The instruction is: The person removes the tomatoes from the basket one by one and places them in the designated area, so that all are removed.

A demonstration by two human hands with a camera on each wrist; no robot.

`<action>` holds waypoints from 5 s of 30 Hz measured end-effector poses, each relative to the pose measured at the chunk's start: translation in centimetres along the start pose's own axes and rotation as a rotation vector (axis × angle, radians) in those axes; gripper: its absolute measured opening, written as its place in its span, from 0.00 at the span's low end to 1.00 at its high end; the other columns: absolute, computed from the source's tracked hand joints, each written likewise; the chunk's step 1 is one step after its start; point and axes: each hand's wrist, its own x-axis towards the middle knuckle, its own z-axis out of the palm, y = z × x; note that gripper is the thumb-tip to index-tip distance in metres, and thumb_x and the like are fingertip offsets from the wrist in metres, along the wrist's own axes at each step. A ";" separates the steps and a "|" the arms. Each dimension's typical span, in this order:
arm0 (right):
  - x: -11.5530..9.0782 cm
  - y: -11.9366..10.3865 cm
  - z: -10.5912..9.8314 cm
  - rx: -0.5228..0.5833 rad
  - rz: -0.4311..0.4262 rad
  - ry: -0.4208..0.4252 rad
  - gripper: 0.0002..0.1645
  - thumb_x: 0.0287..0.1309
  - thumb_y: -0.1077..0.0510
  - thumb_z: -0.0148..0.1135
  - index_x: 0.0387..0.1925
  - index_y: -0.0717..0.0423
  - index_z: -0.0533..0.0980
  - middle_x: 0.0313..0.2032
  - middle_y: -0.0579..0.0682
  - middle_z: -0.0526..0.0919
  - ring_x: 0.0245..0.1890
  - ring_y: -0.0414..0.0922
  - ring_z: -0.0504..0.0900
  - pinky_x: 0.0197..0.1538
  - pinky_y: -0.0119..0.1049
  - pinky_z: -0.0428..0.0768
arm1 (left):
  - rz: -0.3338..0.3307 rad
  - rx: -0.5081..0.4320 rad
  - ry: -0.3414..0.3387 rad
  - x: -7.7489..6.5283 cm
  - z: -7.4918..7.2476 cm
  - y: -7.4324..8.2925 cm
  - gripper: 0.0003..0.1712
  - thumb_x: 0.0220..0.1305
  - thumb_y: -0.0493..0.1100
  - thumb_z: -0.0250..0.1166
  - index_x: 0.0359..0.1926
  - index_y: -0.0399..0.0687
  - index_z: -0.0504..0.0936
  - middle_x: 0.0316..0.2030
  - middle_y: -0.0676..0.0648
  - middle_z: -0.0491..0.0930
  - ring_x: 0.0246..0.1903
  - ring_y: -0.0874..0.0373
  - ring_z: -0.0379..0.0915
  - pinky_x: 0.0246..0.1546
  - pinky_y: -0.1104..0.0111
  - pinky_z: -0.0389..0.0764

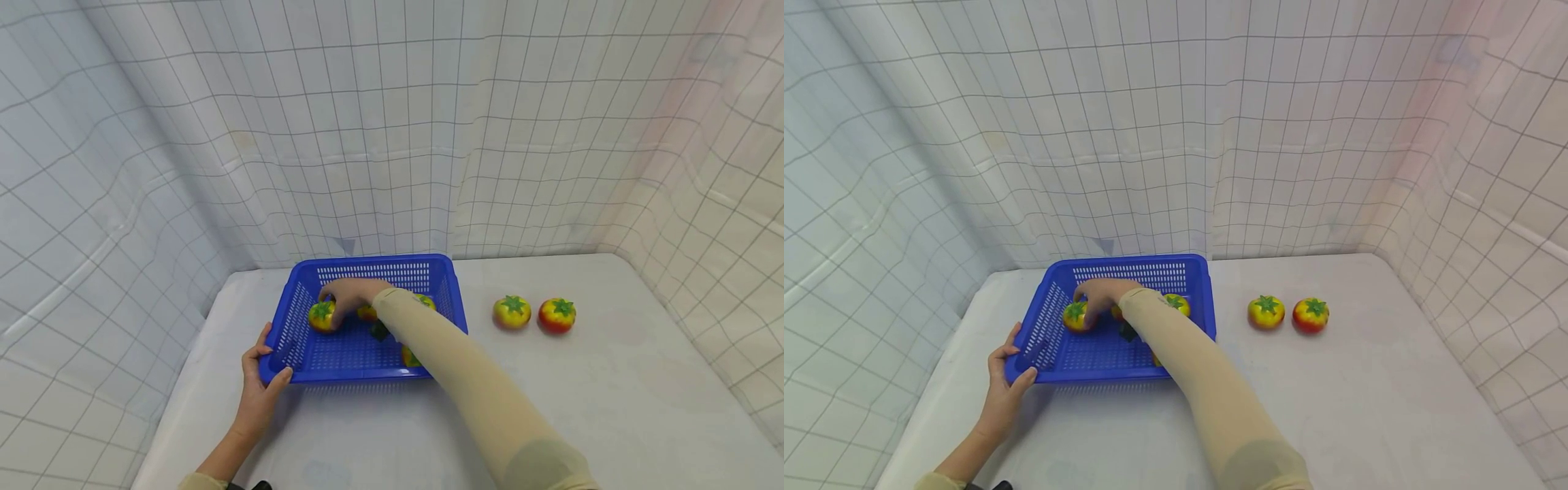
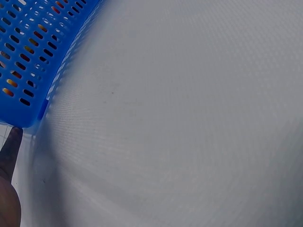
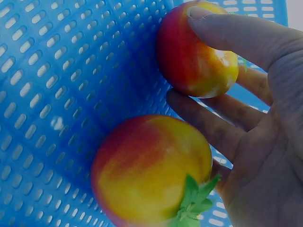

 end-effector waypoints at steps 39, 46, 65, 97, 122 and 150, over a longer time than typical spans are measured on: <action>-3.2 -0.7 -2.6 0.044 -0.155 -0.007 0.42 0.58 0.51 0.73 0.72 0.37 0.68 0.66 0.46 0.72 0.59 0.43 0.72 0.63 0.46 0.73 | 0.045 0.000 0.001 -0.1 -0.2 -0.3 0.26 0.73 0.33 0.56 0.59 0.54 0.51 0.81 0.57 0.40 0.78 0.44 0.36 0.60 0.84 0.62; -5.2 -0.3 -4.2 0.168 -0.175 -0.042 0.44 0.57 0.48 0.75 0.73 0.35 0.67 0.71 0.45 0.66 0.63 0.43 0.69 0.67 0.49 0.69 | 0.067 0.003 0.004 0.0 -0.1 -0.4 0.26 0.72 0.32 0.57 0.59 0.53 0.52 0.81 0.54 0.40 0.78 0.49 0.38 0.61 0.84 0.60; -10.1 1.8 -6.2 0.299 -0.166 -0.052 0.41 0.57 0.52 0.73 0.70 0.33 0.68 0.67 0.46 0.68 0.60 0.45 0.74 0.60 0.44 0.78 | 0.098 -0.050 0.002 -0.1 -0.2 -0.4 0.26 0.72 0.29 0.55 0.59 0.51 0.52 0.81 0.53 0.40 0.78 0.51 0.39 0.61 0.84 0.61; -18.6 7.8 -7.2 0.375 -0.090 0.082 0.41 0.52 0.41 0.75 0.68 0.29 0.69 0.66 0.41 0.71 0.65 0.48 0.69 0.66 0.50 0.70 | 0.109 -0.066 0.000 0.0 0.1 -0.6 0.27 0.71 0.28 0.56 0.59 0.53 0.53 0.81 0.54 0.41 0.77 0.50 0.40 0.61 0.84 0.62; -25.2 13.7 -7.6 0.507 -0.028 0.225 0.40 0.59 0.42 0.70 0.72 0.29 0.66 0.61 0.50 0.75 0.53 0.56 0.74 0.44 0.47 0.76 | 0.129 -0.151 -0.007 0.4 0.1 -0.5 0.27 0.71 0.26 0.55 0.57 0.54 0.54 0.81 0.51 0.40 0.77 0.52 0.41 0.61 0.83 0.63; -32.8 20.0 -6.1 0.587 0.099 0.369 0.40 0.63 0.47 0.67 0.74 0.35 0.63 0.65 0.54 0.71 0.56 0.59 0.73 0.57 0.57 0.74 | 0.121 -0.112 0.002 -0.2 0.2 -0.8 0.26 0.71 0.25 0.53 0.57 0.53 0.53 0.81 0.51 0.41 0.75 0.56 0.44 0.61 0.84 0.61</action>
